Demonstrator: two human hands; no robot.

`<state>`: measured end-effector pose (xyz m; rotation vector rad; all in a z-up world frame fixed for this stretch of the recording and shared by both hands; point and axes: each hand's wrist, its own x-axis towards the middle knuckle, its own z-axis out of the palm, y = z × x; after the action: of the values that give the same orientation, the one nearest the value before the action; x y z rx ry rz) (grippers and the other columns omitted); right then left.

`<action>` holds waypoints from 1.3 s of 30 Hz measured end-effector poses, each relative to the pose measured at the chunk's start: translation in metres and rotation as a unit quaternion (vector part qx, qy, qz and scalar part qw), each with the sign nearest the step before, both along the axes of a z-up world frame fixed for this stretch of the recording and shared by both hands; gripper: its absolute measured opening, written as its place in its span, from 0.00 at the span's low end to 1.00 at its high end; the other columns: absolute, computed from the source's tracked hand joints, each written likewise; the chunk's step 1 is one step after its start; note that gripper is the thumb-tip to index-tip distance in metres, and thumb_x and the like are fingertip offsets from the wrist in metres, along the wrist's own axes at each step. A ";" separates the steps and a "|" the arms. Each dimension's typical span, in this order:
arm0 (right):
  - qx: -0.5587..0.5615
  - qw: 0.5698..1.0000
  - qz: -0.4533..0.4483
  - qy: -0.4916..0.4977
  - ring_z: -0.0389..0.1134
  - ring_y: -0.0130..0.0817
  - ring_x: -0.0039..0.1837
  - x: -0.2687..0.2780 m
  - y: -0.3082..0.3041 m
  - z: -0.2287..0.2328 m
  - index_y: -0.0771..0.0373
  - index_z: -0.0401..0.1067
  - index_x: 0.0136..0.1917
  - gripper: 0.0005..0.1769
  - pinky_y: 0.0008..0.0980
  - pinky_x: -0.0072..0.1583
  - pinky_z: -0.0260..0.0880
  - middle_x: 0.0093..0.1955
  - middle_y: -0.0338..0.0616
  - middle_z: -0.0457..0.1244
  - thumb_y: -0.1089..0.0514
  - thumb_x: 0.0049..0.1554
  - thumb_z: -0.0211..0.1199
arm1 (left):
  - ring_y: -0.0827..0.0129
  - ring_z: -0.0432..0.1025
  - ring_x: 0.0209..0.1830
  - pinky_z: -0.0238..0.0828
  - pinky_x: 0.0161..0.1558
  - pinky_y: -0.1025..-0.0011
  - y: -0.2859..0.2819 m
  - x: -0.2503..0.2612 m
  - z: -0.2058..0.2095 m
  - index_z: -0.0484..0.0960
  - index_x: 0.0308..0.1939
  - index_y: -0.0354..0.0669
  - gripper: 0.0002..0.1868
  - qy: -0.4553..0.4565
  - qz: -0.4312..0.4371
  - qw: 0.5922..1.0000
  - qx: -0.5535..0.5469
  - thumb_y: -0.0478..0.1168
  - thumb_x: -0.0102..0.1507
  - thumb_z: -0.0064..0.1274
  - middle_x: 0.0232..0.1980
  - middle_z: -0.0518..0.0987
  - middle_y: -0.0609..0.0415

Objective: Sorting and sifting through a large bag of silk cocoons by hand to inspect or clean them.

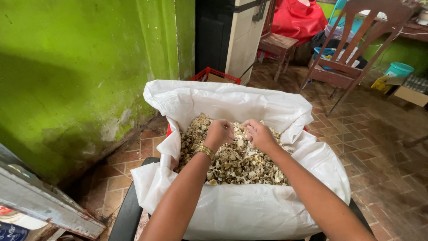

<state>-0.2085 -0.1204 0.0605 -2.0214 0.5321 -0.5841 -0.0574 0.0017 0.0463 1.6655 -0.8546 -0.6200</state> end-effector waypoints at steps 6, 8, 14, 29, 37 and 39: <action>-0.234 0.967 0.011 0.099 0.73 0.47 0.50 -0.011 0.027 0.019 0.43 0.74 0.51 0.14 0.47 0.55 0.72 0.45 0.41 0.72 0.39 0.65 0.52 | 0.45 0.80 0.50 0.76 0.52 0.53 -0.026 0.012 -0.037 0.88 0.41 0.49 0.16 -0.121 0.037 0.988 0.087 0.41 0.68 0.41 0.39 0.85 0.44; -0.276 0.957 0.060 0.068 0.69 0.41 0.52 -0.003 0.013 0.007 0.46 0.76 0.45 0.13 0.45 0.58 0.68 0.46 0.37 0.69 0.42 0.64 0.55 | 0.45 0.80 0.51 0.76 0.53 0.52 -0.026 0.012 -0.037 0.88 0.43 0.50 0.16 -0.116 0.046 0.988 0.094 0.43 0.68 0.41 0.42 0.85 0.43; -0.260 0.913 0.289 0.125 0.61 0.43 0.69 -0.028 0.098 0.078 0.58 0.77 0.54 0.11 0.52 0.71 0.58 0.63 0.48 0.67 0.53 0.62 0.61 | 0.40 0.73 0.65 0.70 0.64 0.46 0.012 -0.009 0.014 0.75 0.63 0.40 0.21 -0.081 0.097 0.988 0.090 0.32 0.67 0.37 0.58 0.81 0.34; -0.414 0.870 0.130 0.237 0.67 0.42 0.63 0.004 -0.021 -0.040 0.54 0.76 0.59 0.17 0.47 0.65 0.62 0.56 0.40 0.67 0.57 0.56 0.69 | 0.49 0.80 0.54 0.77 0.55 0.51 -0.026 0.020 -0.048 0.90 0.43 0.54 0.16 -0.142 0.078 0.980 0.117 0.32 0.63 0.47 0.45 0.87 0.49; -0.060 0.991 -0.005 0.122 0.73 0.38 0.58 -0.006 -0.002 0.010 0.55 0.78 0.60 0.21 0.41 0.61 0.71 0.56 0.43 0.72 0.47 0.56 0.72 | 0.44 0.80 0.49 0.78 0.50 0.51 0.003 -0.030 -0.007 0.84 0.60 0.41 0.18 -0.190 -0.041 0.978 0.082 0.33 0.66 0.52 0.48 0.84 0.37; 0.026 0.997 -0.001 0.074 0.72 0.32 0.43 -0.006 0.012 0.022 0.64 0.75 0.65 0.26 0.36 0.49 0.71 0.47 0.48 0.73 0.49 0.58 0.71 | 0.38 0.77 0.56 0.74 0.58 0.43 0.000 -0.033 -0.008 0.79 0.58 0.38 0.25 -0.268 -0.059 0.961 0.017 0.38 0.58 0.68 0.48 0.82 0.34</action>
<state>-0.2143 -0.1082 0.0828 -2.0239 0.6324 -0.4195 -0.0904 0.0013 0.0387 1.8551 -1.3428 -0.2572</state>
